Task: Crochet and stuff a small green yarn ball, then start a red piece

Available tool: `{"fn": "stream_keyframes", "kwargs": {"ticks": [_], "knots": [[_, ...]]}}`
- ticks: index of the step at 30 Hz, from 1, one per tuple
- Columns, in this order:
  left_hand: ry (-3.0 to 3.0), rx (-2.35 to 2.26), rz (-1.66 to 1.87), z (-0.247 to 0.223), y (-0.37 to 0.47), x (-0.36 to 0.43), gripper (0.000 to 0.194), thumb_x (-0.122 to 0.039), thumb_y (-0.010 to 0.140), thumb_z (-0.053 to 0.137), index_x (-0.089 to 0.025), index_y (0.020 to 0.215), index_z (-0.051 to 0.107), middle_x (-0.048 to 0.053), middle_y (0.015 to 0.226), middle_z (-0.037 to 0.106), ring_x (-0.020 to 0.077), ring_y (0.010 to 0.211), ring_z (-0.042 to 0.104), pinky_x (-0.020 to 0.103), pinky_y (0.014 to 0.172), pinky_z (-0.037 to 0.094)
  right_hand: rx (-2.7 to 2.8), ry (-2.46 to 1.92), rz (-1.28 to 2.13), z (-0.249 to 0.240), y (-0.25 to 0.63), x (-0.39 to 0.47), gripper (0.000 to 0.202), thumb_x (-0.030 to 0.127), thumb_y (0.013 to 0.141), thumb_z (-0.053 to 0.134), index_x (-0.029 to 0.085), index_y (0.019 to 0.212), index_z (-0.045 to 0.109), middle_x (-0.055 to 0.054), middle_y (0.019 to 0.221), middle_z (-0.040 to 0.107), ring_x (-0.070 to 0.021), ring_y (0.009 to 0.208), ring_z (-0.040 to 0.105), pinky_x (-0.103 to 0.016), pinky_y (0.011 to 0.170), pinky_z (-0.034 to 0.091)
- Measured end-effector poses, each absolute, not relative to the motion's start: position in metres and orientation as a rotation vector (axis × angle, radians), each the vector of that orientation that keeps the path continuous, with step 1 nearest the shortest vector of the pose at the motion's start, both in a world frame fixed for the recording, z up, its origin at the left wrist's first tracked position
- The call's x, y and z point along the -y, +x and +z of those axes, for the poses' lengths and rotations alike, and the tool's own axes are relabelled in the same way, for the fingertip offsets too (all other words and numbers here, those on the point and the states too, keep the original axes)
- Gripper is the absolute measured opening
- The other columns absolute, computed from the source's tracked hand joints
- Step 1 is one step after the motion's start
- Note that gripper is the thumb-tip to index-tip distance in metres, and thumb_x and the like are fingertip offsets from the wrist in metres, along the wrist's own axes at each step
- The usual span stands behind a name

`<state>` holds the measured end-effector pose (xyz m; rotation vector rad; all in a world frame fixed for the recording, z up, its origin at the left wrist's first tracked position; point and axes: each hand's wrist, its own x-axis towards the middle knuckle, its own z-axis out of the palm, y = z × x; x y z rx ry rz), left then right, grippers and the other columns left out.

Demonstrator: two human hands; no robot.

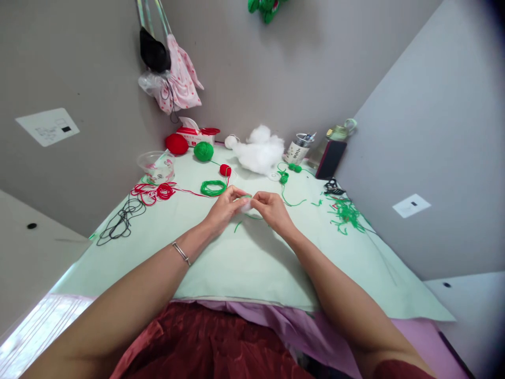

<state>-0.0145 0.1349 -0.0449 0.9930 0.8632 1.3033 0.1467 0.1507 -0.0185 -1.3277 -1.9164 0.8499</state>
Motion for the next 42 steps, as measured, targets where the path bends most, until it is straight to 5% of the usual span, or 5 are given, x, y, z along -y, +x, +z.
{"fn": "stream_keyframes", "kwargs": {"ticks": [12, 18, 25, 35, 42], "knots": [[1.059, -1.141, 1.381, -0.059, -0.012, -0.145, 0.036, -0.035, 0.098, 0.066, -0.017, 0.129, 0.063, 0.011, 0.129, 0.066, 0.025, 0.109, 0.068, 0.046, 0.091, 0.06, 2.117, -1.332, 0.596, -0.014, 0.127, -0.128, 0.014, 0.022, 0.085, 0.056, 0.023, 0.072, 0.054, 0.003, 0.056, 0.051, -0.0154, 0.055, 0.041, -0.028, 0.063, 0.027], [0.966, -0.982, 1.36, -0.053, -0.009, -0.136, 0.016, -0.029, 0.092, 0.071, -0.016, 0.099, 0.064, 0.001, 0.093, 0.067, 0.0154, 0.083, 0.067, 0.032, 0.076, 0.059, 1.997, -1.401, 0.631, -0.023, 0.135, -0.145, 0.015, 0.03, 0.084, 0.056, 0.023, 0.07, 0.053, 0.005, 0.052, 0.048, -0.0136, 0.052, 0.039, -0.026, 0.056, 0.028], [0.956, -0.892, 1.336, -0.047, -0.012, -0.135, 0.03, -0.027, 0.074, 0.084, -0.019, 0.086, 0.057, -0.003, 0.078, 0.061, 0.0151, 0.078, 0.066, 0.033, 0.08, 0.059, 2.065, -1.298, 0.723, -0.015, 0.147, -0.147, 0.018, 0.034, 0.09, 0.052, 0.022, 0.077, 0.055, 0.003, 0.061, 0.06, -0.014, 0.055, 0.046, -0.026, 0.057, 0.033], [1.055, -1.077, 1.413, -0.056, -0.012, -0.144, 0.012, -0.025, 0.095, 0.068, -0.014, 0.097, 0.064, 0.0, 0.087, 0.066, 0.011, 0.066, 0.06, 0.025, 0.059, 0.053, 2.153, -1.214, 0.702, -0.011, 0.135, -0.126, 0.015, 0.021, 0.09, 0.054, 0.022, 0.077, 0.06, 0.003, 0.061, 0.057, -0.0154, 0.057, 0.045, -0.029, 0.061, 0.032], [0.993, -1.029, 1.433, -0.046, -0.012, -0.138, 0.016, -0.017, 0.076, 0.072, -0.02, 0.078, 0.056, -0.004, 0.073, 0.064, 0.0109, 0.059, 0.061, 0.024, 0.06, 0.05, 1.943, -0.922, 0.928, -0.002, 0.148, -0.141, 0.022, 0.035, 0.089, 0.066, 0.021, 0.071, 0.063, -0.007, 0.105, 0.069, -0.0206, 0.097, 0.062, -0.032, 0.08, 0.047]]}}
